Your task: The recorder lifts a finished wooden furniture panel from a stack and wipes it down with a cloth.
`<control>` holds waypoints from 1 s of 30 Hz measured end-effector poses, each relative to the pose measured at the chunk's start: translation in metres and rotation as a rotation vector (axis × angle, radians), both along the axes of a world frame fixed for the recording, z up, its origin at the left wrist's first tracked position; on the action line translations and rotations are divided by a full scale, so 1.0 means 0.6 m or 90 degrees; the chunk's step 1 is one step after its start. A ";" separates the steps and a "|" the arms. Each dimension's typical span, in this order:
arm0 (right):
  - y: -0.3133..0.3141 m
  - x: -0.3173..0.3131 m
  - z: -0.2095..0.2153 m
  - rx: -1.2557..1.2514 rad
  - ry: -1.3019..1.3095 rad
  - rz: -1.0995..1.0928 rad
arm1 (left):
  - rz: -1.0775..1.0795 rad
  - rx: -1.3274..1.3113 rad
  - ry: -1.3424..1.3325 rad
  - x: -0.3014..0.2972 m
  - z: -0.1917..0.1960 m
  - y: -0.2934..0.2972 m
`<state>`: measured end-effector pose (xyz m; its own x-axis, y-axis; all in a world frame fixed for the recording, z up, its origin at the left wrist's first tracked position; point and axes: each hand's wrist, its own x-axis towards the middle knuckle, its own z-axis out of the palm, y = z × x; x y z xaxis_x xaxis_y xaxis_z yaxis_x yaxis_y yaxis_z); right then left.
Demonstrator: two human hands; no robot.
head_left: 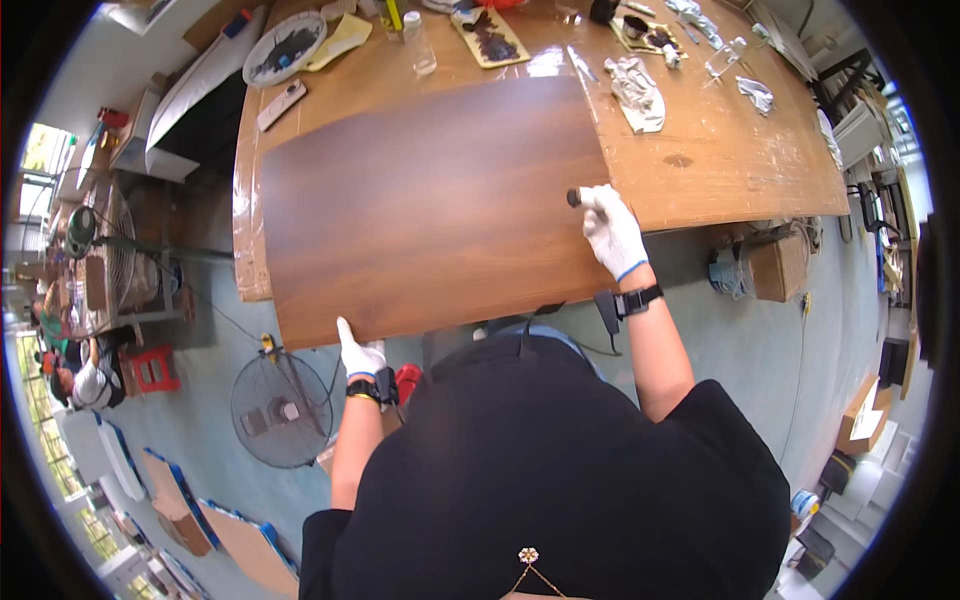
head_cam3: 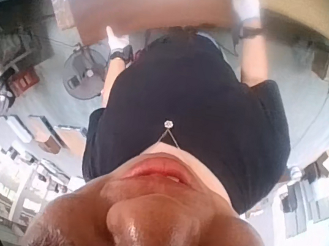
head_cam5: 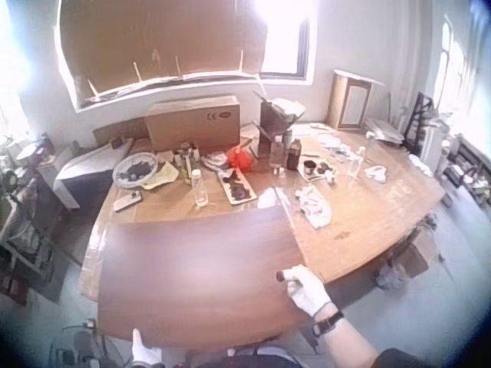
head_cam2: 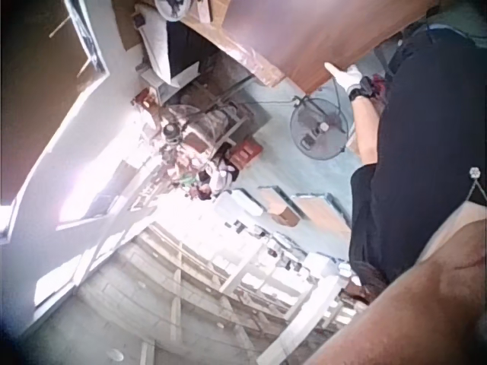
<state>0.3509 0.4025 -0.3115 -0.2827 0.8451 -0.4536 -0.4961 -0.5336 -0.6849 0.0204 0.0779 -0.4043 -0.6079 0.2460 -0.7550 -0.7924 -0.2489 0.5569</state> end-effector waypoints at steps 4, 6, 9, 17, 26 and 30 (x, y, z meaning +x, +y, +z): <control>0.031 -0.054 -0.006 -0.118 0.150 0.086 | 0.056 -0.030 0.001 -0.047 -0.003 -0.028; 0.045 -0.076 -0.008 -0.117 0.177 0.169 | 0.062 -0.030 -0.009 -0.061 -0.010 -0.046; 0.060 -0.130 0.000 -0.176 0.173 0.254 | 0.046 -0.047 0.003 -0.073 -0.028 -0.085; 0.033 -0.304 0.043 0.006 0.038 0.439 | -0.090 -0.003 0.067 -0.052 -0.053 -0.158; -0.166 -0.559 0.130 0.419 -0.226 0.826 | -0.158 -0.028 0.256 -0.120 -0.134 -0.180; -0.281 -0.674 0.114 0.662 -0.236 0.902 | 0.093 0.101 0.047 -0.137 -0.048 -0.136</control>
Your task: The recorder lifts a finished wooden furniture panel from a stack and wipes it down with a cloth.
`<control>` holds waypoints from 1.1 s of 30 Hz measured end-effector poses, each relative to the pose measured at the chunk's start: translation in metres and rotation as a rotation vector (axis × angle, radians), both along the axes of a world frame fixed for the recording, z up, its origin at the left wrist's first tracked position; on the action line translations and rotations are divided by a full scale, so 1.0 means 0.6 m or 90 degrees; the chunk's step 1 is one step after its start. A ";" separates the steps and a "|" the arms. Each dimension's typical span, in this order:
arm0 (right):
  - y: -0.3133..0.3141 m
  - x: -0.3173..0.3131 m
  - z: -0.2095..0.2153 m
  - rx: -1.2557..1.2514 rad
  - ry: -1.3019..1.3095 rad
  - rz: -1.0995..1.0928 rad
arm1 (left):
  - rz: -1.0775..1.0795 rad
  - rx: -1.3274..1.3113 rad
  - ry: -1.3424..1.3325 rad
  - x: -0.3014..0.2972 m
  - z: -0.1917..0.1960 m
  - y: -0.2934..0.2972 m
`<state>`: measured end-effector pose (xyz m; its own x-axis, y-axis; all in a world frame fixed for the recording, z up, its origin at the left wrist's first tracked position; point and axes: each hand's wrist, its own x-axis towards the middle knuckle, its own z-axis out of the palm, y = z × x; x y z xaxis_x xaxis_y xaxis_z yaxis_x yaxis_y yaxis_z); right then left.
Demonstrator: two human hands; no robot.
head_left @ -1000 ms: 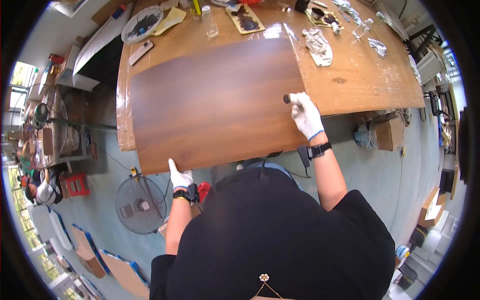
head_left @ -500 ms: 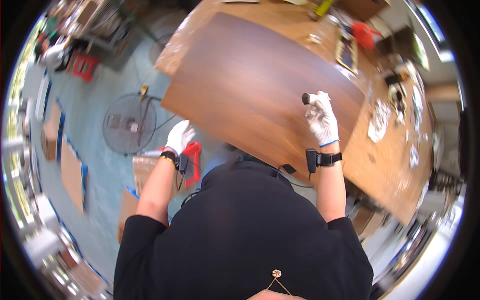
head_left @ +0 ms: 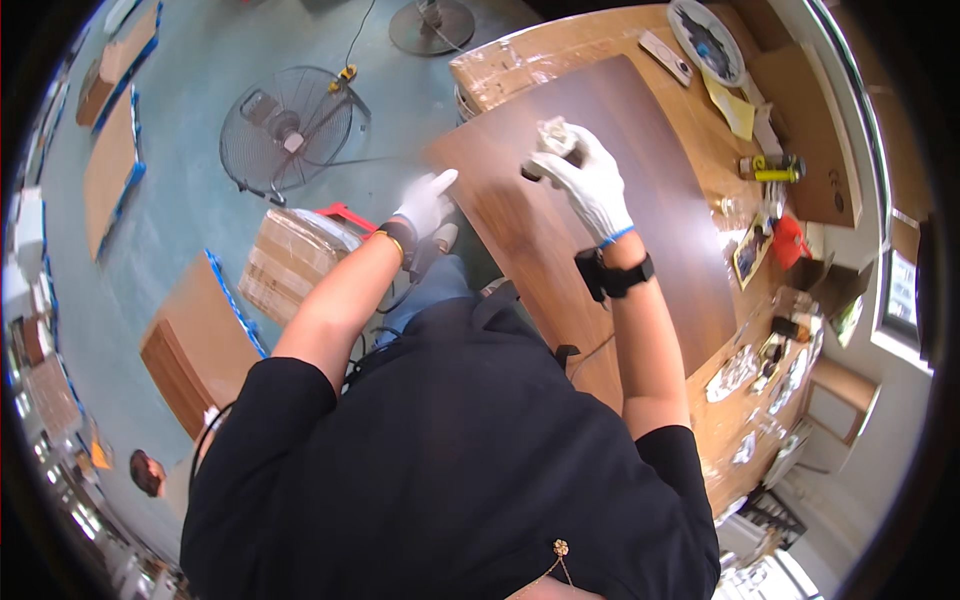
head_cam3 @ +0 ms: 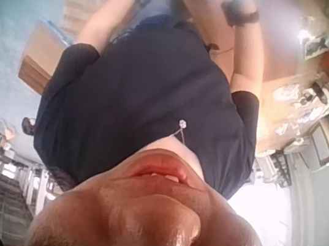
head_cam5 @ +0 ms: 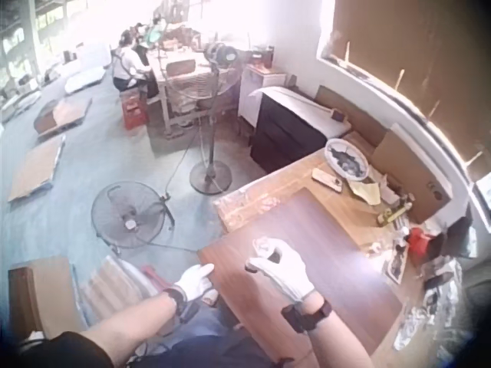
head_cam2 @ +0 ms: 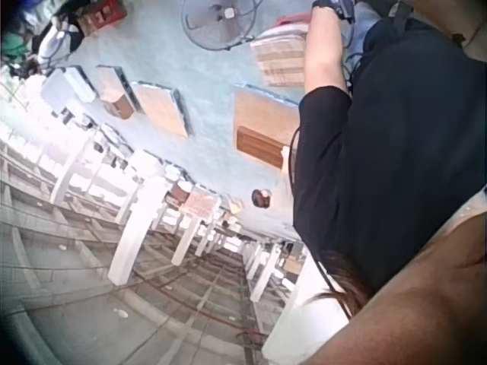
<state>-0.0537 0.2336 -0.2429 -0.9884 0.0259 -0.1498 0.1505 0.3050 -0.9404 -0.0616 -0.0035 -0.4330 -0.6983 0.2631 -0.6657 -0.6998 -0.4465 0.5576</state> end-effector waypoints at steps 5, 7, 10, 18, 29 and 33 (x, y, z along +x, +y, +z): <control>-0.116 -0.116 -0.063 0.099 -0.065 0.124 | -0.029 0.086 -0.015 0.000 0.008 0.002; -0.156 -0.147 -0.087 0.200 -0.072 0.175 | -0.089 0.123 -0.009 -0.008 0.005 -0.005; -0.200 -0.194 -0.118 0.290 -0.067 0.309 | -0.139 0.036 -0.039 -0.017 0.017 -0.014; -0.288 -0.272 -0.148 0.474 -0.055 0.562 | -0.309 -0.136 0.019 -0.041 0.038 -0.045; -0.352 -0.280 -0.175 0.649 -0.080 0.817 | -0.447 -0.288 0.086 -0.052 0.070 -0.070; -0.348 -0.281 -0.180 0.634 -0.110 0.816 | -0.289 -0.084 -0.006 -0.035 0.050 -0.067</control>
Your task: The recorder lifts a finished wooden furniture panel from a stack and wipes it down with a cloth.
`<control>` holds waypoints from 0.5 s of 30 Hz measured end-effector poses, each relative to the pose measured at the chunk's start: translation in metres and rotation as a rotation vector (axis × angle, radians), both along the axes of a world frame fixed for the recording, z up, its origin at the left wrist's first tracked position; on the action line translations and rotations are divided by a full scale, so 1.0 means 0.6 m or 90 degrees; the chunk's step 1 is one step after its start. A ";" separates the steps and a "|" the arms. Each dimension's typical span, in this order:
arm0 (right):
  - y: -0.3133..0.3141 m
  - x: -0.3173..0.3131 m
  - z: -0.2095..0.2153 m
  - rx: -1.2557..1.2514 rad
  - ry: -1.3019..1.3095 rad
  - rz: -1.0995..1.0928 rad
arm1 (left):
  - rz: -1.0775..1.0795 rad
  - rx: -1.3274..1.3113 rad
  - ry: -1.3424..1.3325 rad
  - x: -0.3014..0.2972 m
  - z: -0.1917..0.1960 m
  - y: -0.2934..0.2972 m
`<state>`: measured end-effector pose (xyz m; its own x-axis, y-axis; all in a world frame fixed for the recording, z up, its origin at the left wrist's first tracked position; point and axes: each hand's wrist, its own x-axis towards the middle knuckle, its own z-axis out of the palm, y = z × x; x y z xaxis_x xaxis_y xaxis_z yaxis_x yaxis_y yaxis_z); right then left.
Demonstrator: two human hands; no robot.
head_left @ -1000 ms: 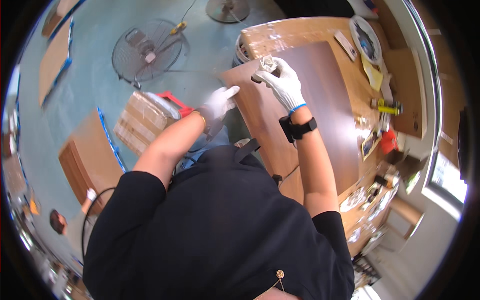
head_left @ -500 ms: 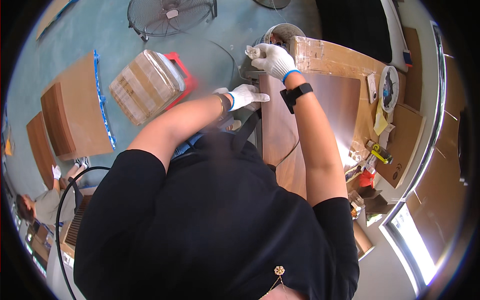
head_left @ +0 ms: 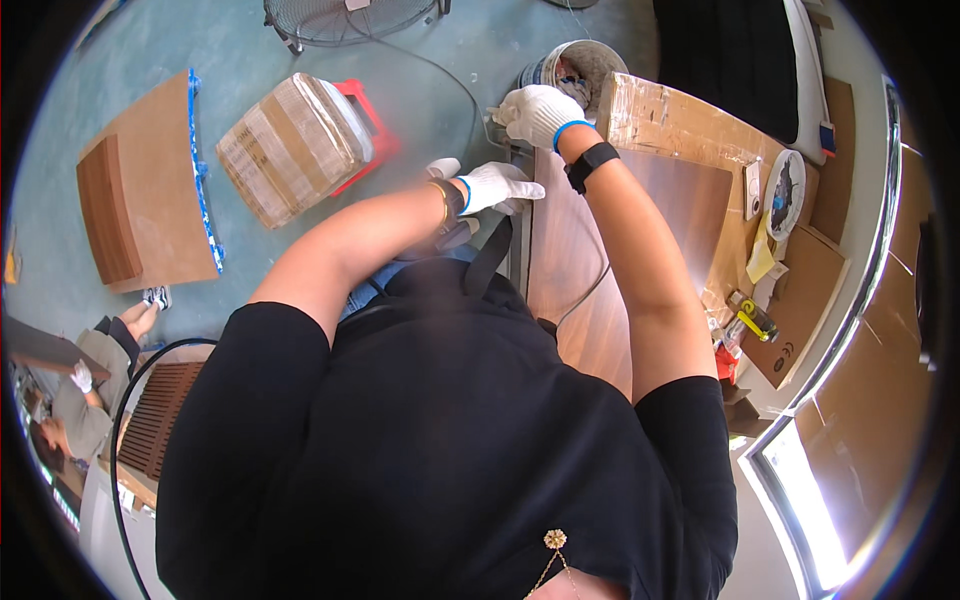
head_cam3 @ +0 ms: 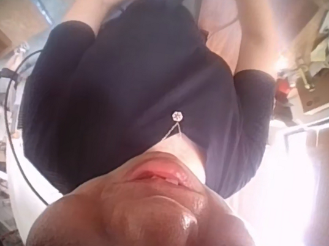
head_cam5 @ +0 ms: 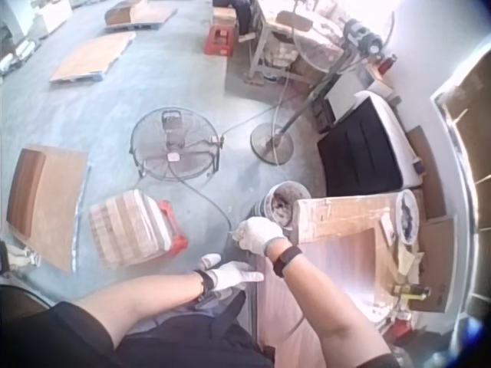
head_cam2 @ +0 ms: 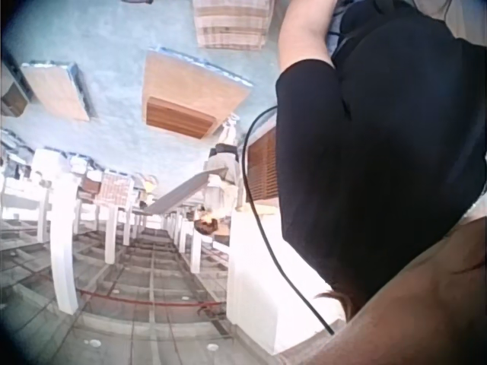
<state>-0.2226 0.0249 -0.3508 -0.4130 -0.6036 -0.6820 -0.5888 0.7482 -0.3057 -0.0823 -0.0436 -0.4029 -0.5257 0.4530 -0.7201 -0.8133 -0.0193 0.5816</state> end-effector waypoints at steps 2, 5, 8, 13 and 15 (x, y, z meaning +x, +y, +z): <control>0.008 0.001 -0.005 -0.047 0.012 0.009 | 0.009 0.001 -0.013 0.000 0.001 -0.003; 0.005 -0.005 -0.007 -0.029 -0.009 0.045 | 0.001 0.003 -0.019 0.000 -0.002 -0.002; -0.007 -0.015 0.002 -0.038 -0.047 -0.008 | 0.010 0.033 -0.007 0.007 -0.039 0.004; -0.010 -0.009 -0.012 -0.020 -0.033 0.044 | 0.057 0.039 -0.018 0.020 -0.065 0.001; -0.004 -0.008 -0.036 -0.023 -0.034 0.070 | 0.066 0.027 -0.013 0.022 -0.069 -0.003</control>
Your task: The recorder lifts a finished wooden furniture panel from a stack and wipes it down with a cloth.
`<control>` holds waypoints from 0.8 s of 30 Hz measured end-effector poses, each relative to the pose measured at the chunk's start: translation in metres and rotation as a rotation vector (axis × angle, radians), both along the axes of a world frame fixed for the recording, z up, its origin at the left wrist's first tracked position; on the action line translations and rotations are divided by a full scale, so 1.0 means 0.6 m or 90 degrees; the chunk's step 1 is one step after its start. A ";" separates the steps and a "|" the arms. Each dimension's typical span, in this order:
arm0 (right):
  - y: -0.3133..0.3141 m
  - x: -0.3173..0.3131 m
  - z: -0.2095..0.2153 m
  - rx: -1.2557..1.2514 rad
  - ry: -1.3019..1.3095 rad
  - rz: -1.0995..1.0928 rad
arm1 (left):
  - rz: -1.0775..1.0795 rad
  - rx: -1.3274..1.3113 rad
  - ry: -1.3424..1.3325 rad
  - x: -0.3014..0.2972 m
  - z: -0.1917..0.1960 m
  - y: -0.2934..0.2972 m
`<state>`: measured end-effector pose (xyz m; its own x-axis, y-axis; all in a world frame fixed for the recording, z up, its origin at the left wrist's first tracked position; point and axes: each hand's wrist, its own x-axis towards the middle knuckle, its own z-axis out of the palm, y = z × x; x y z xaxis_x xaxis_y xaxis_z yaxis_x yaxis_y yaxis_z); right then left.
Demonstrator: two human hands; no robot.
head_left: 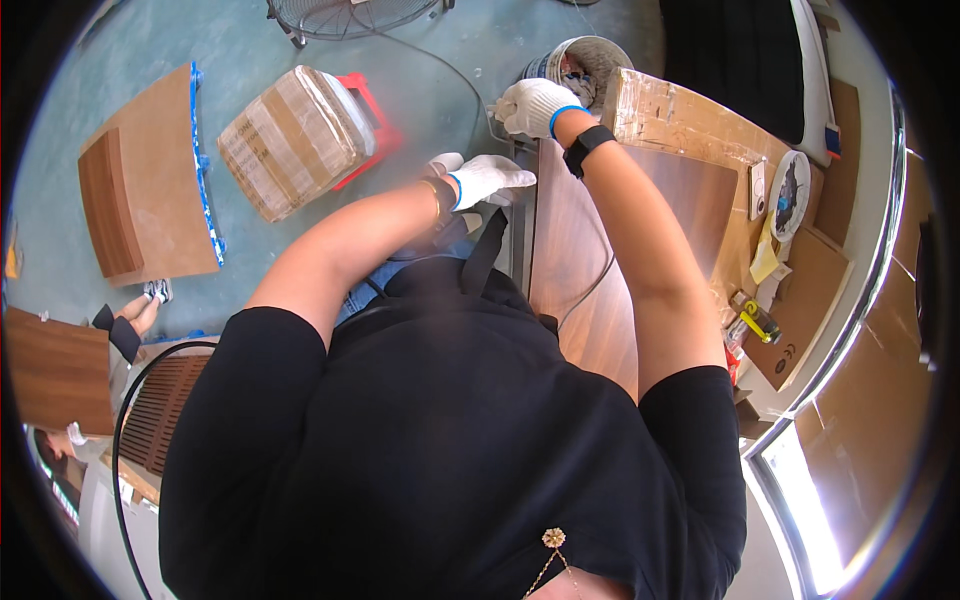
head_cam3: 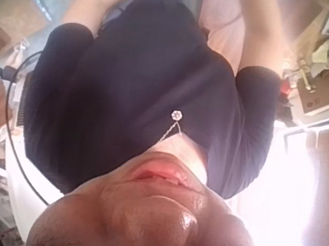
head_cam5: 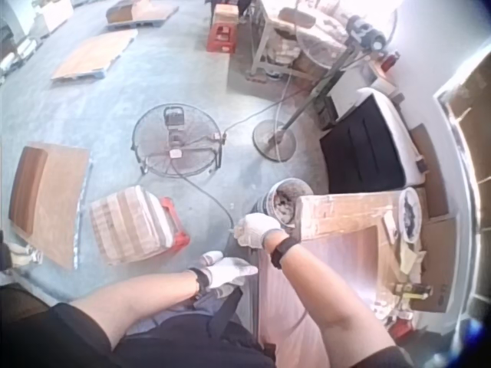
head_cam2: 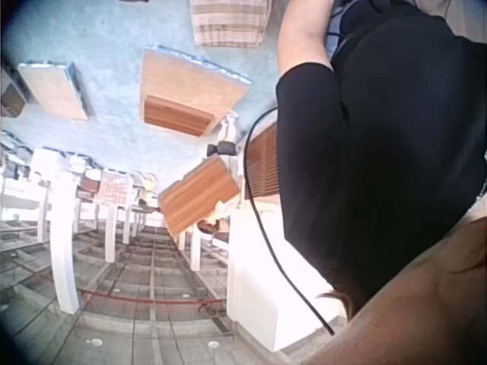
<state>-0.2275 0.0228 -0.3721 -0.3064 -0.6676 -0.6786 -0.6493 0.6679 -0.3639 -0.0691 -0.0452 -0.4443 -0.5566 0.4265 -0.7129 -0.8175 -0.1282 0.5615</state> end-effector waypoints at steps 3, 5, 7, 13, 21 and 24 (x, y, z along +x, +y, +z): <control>0.000 0.000 -0.023 0.056 0.038 -0.011 | 0.029 0.018 -0.027 0.002 0.001 -0.006; 0.009 -0.003 -0.042 0.059 0.064 0.008 | 0.052 0.021 -0.035 -0.001 0.007 -0.005; -0.001 -0.010 -0.021 0.018 0.036 -0.003 | 0.063 0.036 -0.053 0.000 -0.003 -0.016; 0.000 0.002 -0.012 0.033 0.049 -0.045 | 0.079 0.057 -0.074 0.005 -0.011 -0.022; 0.002 -0.001 0.002 -0.003 0.055 -0.050 | 0.105 0.071 -0.067 0.003 -0.021 -0.028; 0.002 0.009 -0.001 -0.012 0.039 -0.105 | 0.095 0.052 -0.075 0.002 -0.023 -0.028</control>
<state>-0.2223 0.0237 -0.3725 -0.4529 -0.6175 -0.6431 -0.5524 0.7605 -0.3412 -0.0680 -0.0620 -0.4579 -0.5324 0.4042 -0.7437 -0.8456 -0.2942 0.4454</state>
